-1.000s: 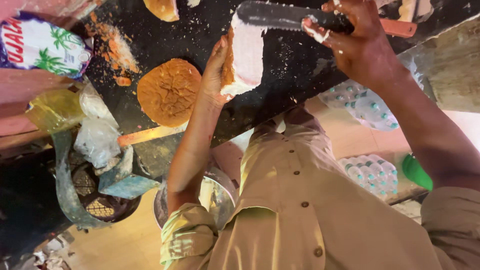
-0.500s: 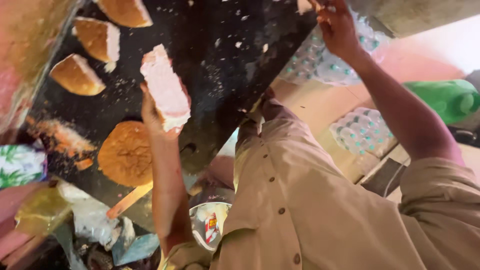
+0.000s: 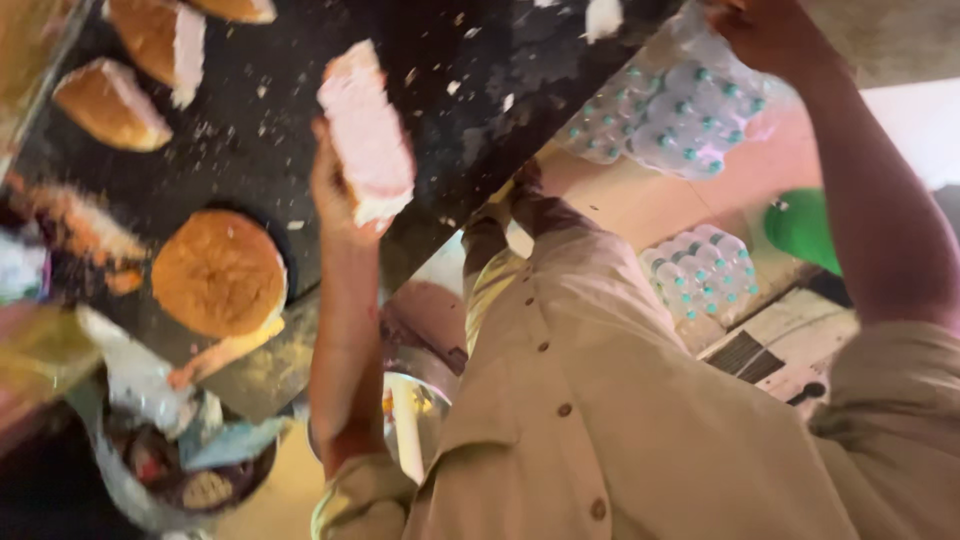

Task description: The person prepares burgers by cutting buns with a knife and spreading a white cream or sauce onto the bread pieces.

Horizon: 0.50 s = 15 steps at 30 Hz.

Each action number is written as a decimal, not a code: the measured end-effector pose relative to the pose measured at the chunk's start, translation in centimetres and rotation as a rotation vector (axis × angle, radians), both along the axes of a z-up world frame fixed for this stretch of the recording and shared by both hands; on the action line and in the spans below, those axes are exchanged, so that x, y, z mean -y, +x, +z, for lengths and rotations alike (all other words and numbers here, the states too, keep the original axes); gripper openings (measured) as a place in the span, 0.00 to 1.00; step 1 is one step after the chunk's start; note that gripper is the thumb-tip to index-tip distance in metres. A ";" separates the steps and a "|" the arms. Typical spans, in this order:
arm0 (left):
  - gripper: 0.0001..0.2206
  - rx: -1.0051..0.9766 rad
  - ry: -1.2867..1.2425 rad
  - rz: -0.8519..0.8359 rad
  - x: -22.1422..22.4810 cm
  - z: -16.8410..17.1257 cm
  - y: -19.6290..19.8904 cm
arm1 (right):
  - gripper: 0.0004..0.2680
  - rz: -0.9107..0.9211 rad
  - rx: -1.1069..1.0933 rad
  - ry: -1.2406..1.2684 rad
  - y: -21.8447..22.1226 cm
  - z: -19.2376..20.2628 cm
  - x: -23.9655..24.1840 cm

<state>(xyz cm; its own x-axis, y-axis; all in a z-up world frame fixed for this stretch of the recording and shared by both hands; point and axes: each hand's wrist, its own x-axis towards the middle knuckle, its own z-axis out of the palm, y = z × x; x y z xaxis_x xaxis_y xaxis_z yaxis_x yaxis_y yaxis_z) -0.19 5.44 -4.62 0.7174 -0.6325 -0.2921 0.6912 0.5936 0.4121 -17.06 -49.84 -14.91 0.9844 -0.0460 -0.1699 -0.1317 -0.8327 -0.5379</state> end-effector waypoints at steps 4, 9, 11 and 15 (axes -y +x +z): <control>0.24 0.006 0.009 0.000 2.4 -1.1 -0.1 | 0.16 -0.180 -0.158 0.811 -1.2 7.6 -6.6; 0.23 -0.048 -0.034 -0.014 5.6 -0.6 -0.7 | 0.12 0.265 0.374 1.095 3.3 13.9 -17.9; 0.23 -0.064 -0.022 -0.015 6.1 0.2 -0.9 | 0.13 0.326 0.448 0.761 4.2 16.6 -19.9; 0.22 -0.013 -0.039 0.026 5.7 1.9 -1.3 | 0.16 0.311 0.686 -0.044 5.9 19.6 -20.9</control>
<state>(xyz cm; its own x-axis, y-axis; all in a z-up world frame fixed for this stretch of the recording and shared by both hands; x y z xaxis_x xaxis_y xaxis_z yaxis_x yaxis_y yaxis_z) -1.47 -0.25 -2.70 0.7300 -0.6248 -0.2770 0.6805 0.6268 0.3794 -11.13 -28.91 4.67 0.8373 0.2584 0.4819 0.4654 -0.7993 -0.3802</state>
